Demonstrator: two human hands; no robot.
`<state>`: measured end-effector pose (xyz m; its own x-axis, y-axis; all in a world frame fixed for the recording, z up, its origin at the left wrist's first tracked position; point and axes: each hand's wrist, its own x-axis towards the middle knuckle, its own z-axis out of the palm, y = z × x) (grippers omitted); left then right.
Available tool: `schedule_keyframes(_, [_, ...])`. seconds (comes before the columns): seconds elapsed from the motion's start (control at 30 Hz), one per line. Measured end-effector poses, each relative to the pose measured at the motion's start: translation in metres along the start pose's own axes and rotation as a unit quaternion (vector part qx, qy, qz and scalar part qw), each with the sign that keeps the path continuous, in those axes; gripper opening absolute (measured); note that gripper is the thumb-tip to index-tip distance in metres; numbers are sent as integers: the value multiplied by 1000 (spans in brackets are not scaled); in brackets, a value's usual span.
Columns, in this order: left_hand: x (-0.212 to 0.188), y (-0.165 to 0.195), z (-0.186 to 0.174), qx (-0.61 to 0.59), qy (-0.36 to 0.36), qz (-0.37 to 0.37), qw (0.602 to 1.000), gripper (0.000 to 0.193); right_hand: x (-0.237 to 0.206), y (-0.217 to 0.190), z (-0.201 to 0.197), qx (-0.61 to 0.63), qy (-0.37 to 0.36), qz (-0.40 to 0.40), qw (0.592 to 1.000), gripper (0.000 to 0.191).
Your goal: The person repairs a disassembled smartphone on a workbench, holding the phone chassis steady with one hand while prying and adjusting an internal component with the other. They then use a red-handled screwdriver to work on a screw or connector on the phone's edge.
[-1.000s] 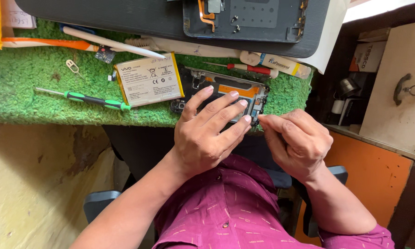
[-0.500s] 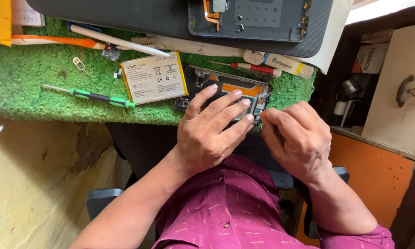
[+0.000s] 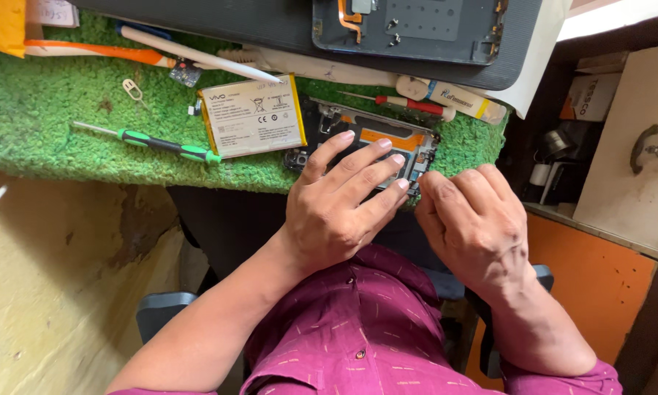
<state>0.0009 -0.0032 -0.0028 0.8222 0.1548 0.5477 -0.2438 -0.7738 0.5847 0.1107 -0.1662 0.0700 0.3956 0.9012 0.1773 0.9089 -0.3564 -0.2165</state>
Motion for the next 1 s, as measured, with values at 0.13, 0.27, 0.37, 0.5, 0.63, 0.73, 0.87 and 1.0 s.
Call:
schedule_keyframes(0.13, [0,0,1,-7,5,-3,1000,9,1,5,-5,-4,-34,-22,999,22])
schedule_keyframes(0.27, [0,-1,2,-11,4,-1,1000,10,3,19,-15,-30,-64,-79,994,35])
schedule_keyframes(0.37, [0,-2,1,-11,0,1,1000,10,12,37,-21,-59,-95,-157,981,32])
schedule_keyframes(0.5, [0,-2,2,-6,4,3,1000,10,29,55,-28,-74,-168,-260,948,39])
schedule_keyframes(0.63, [1,-2,2,-4,1,4,1000,10,47,64,-27,-39,-204,-276,938,39])
schedule_keyframes(0.73, [1,-1,1,-2,2,3,1000,9,52,65,-28,-56,-229,-306,922,43])
schedule_keyframes(0.87, [1,-1,1,-4,-2,4,1000,9,56,69,-32,-69,-233,-355,903,46])
schedule_keyframes(1.0, [1,-2,1,-4,-2,7,1000,9,57,75,-32,-71,-207,-376,901,43])
